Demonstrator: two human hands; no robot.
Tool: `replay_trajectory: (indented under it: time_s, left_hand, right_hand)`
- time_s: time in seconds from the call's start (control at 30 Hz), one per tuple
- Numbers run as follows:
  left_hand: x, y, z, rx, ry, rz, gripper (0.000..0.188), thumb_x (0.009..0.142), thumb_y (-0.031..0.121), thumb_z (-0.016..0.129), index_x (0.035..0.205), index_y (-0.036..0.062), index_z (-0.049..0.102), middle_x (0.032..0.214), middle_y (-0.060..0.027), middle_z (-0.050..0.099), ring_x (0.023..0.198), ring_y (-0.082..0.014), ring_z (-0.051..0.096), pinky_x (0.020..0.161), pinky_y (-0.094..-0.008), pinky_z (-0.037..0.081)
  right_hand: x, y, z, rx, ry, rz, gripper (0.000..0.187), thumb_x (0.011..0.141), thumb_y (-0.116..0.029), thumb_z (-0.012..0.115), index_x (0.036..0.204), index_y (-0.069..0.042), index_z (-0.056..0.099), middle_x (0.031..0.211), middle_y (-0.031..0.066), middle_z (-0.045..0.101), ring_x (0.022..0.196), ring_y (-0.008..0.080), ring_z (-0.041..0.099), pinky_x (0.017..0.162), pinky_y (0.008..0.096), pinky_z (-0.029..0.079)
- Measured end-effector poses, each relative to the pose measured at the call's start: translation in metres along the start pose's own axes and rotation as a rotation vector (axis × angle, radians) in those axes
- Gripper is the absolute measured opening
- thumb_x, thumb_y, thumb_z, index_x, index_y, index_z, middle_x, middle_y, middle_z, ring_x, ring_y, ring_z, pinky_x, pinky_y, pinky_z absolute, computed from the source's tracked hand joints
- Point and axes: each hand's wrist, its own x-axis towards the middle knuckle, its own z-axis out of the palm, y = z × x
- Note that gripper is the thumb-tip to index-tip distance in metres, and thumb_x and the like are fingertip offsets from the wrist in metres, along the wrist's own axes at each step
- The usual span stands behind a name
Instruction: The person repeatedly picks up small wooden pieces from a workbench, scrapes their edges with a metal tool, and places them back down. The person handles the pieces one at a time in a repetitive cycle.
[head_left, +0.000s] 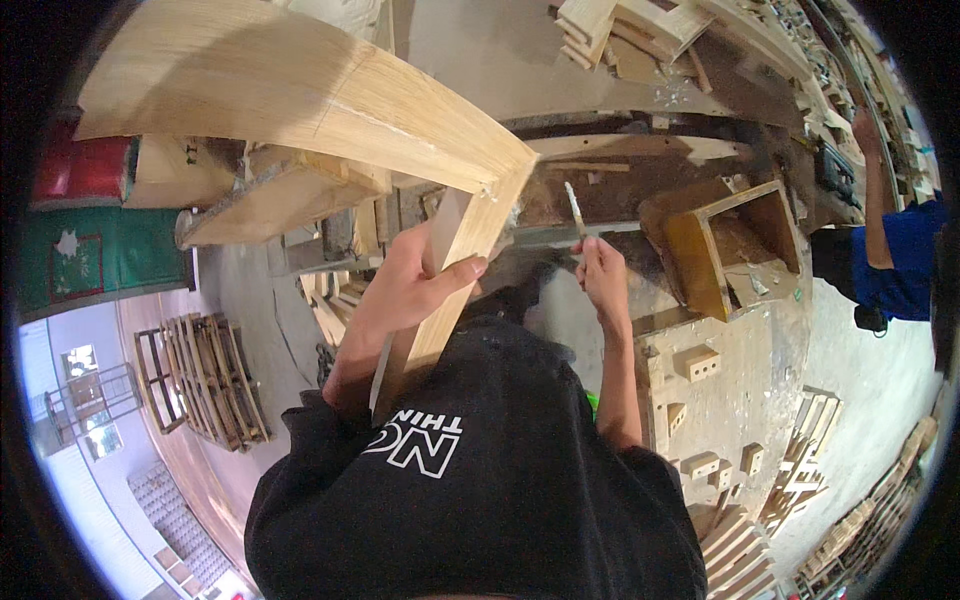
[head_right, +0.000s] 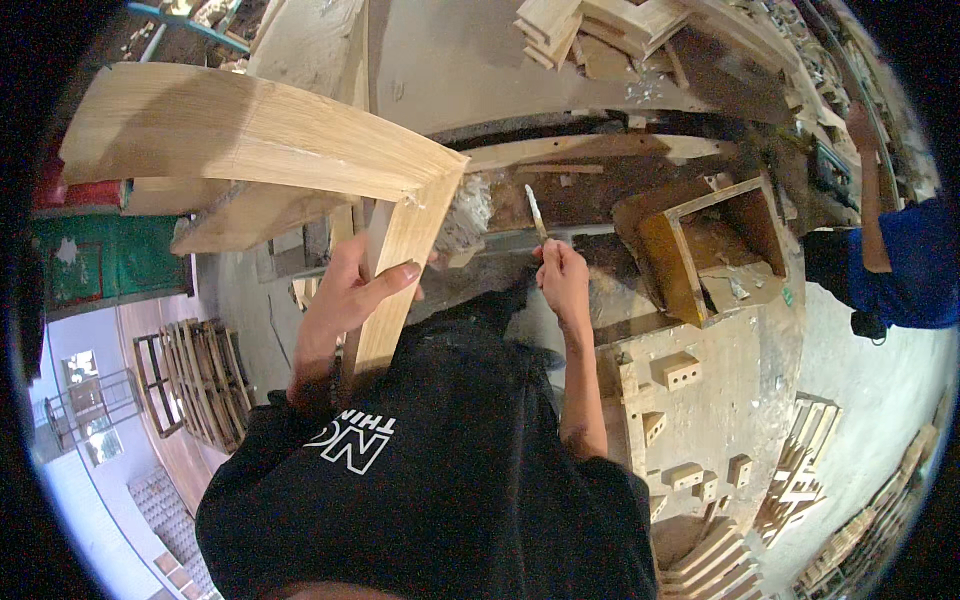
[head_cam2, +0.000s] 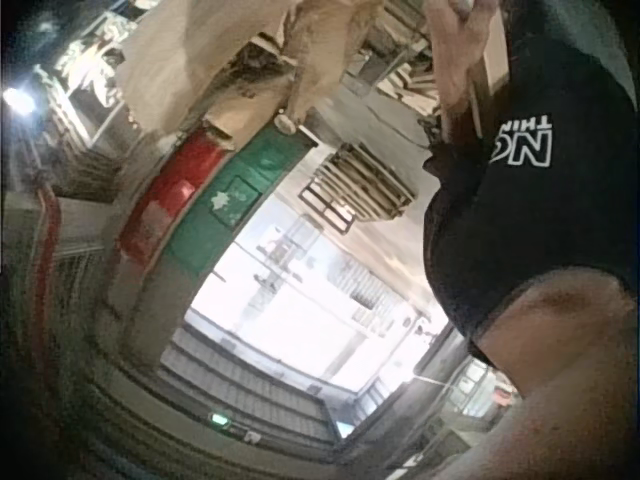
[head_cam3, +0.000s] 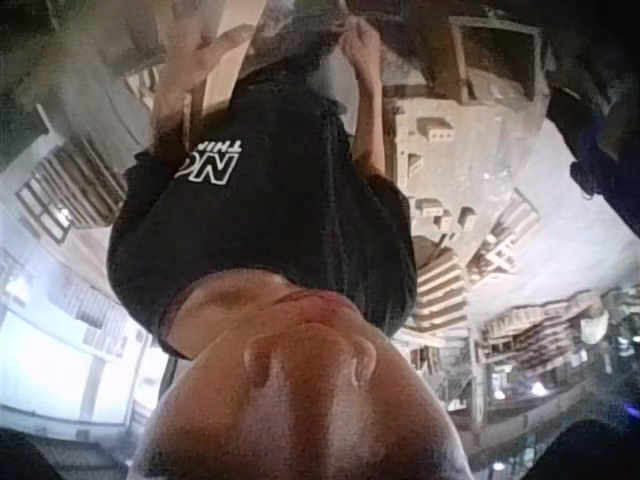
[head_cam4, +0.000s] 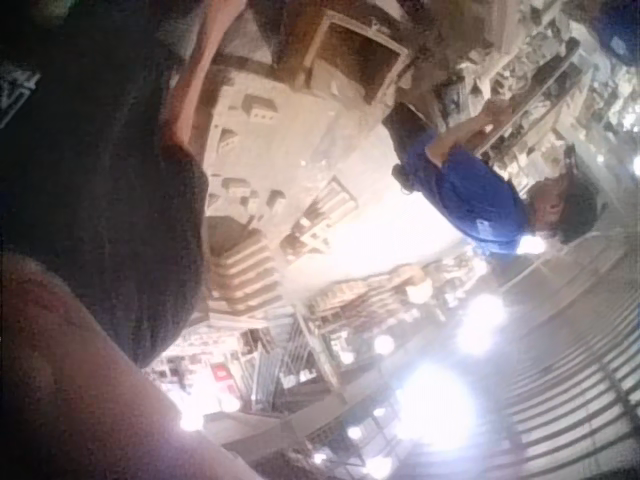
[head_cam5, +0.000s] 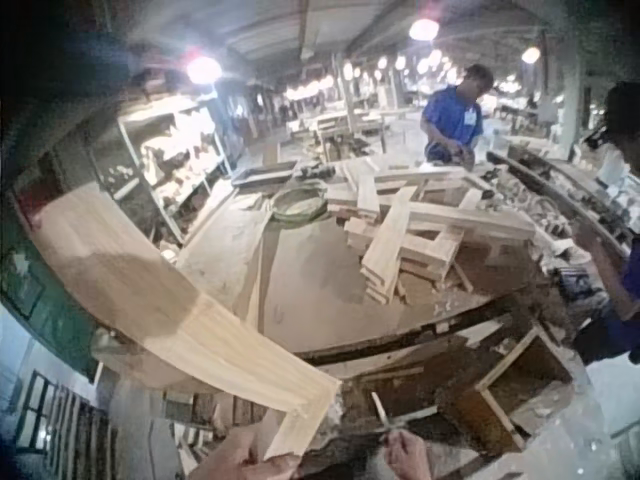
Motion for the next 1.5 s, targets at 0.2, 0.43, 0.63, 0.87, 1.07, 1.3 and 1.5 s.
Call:
replay_trajectory:
  time_s: [0.2,0.43,0.63,0.87,1.07,1.3,1.5]
  left_hand:
    - [-0.01,0.033,0.019,-0.297,-0.22,0.178,0.054,0.083,0.019,0.075,0.123,-0.0061,0.05,0.098,-0.0146,0.067,0.089,-0.0219,0.068,0.072,-0.0325,0.055]
    - [0.007,0.05,0.022,-0.783,-0.92,0.32,0.057,0.08,0.045,0.072,0.095,-0.0088,0.061,0.09,-0.0275,0.067,0.079,-0.0384,0.068,0.069,-0.0478,0.055]
    - [0.022,0.041,0.025,-0.729,-0.985,0.697,0.058,0.079,0.052,0.066,0.081,-0.0067,0.064,0.061,-0.0224,0.062,0.058,-0.031,0.066,0.054,-0.0378,0.055]
    - [0.031,0.028,0.031,-0.758,-0.956,0.738,0.057,0.077,0.05,0.068,0.084,-0.0067,0.063,0.064,-0.022,0.063,0.06,-0.0308,0.066,0.055,-0.0381,0.055]
    - [0.031,0.021,0.03,-0.767,-0.951,0.7,0.057,0.076,0.048,0.07,0.088,-0.0068,0.061,0.067,-0.0217,0.063,0.061,-0.0307,0.066,0.055,-0.0384,0.055]
    - [0.027,0.014,0.028,-0.777,-0.92,0.688,0.057,0.075,0.046,0.072,0.091,-0.0069,0.06,0.07,-0.0213,0.064,0.063,-0.0305,0.066,0.055,-0.0387,0.054]
    - [0.024,0.008,0.025,-0.79,-0.887,0.678,0.057,0.074,0.044,0.074,0.095,-0.0069,0.059,0.073,-0.021,0.064,0.065,-0.0303,0.066,0.056,-0.039,0.054]
  right_hand:
    - [-0.078,-0.074,-0.001,0.772,0.0,-0.227,0.029,0.105,-0.028,0.035,0.089,-0.008,0.048,0.05,-0.0014,0.04,0.044,0.0088,0.037,0.06,0.0289,0.042]
    - [-0.142,-0.127,0.017,0.95,-0.307,-0.325,0.032,0.105,-0.032,0.032,0.09,-0.007,0.045,0.045,0.001,0.041,0.04,0.0113,0.037,0.059,0.0277,0.041]
    - [-0.191,-0.152,0.038,0.867,-0.525,-0.338,0.03,0.105,-0.03,0.033,0.091,-0.006,0.043,0.056,0.0011,0.046,0.039,0.0082,0.039,0.042,0.0217,0.034]
    - [-0.208,-0.158,0.041,0.657,-0.534,-0.404,0.032,0.105,-0.03,0.032,0.09,-0.005,0.043,0.057,-0.0011,0.044,0.039,0.0061,0.042,0.04,0.0204,0.037]
    - [-0.204,-0.161,0.041,0.6,-0.523,-0.448,0.034,0.105,-0.028,0.033,0.085,-0.003,0.045,0.053,-0.0029,0.041,0.04,0.0044,0.041,0.04,0.0205,0.034]
    - [-0.204,-0.162,0.036,0.544,-0.562,-0.369,0.027,0.103,-0.019,0.041,0.084,-0.003,0.05,0.055,0.001,0.04,0.049,0.0076,0.038,0.047,0.0267,0.034]
    - [-0.204,-0.162,0.04,0.57,-0.57,-0.341,0.025,0.102,-0.019,0.042,0.084,-0.004,0.05,0.055,0.0028,0.04,0.047,0.0086,0.038,0.046,0.0265,0.034]
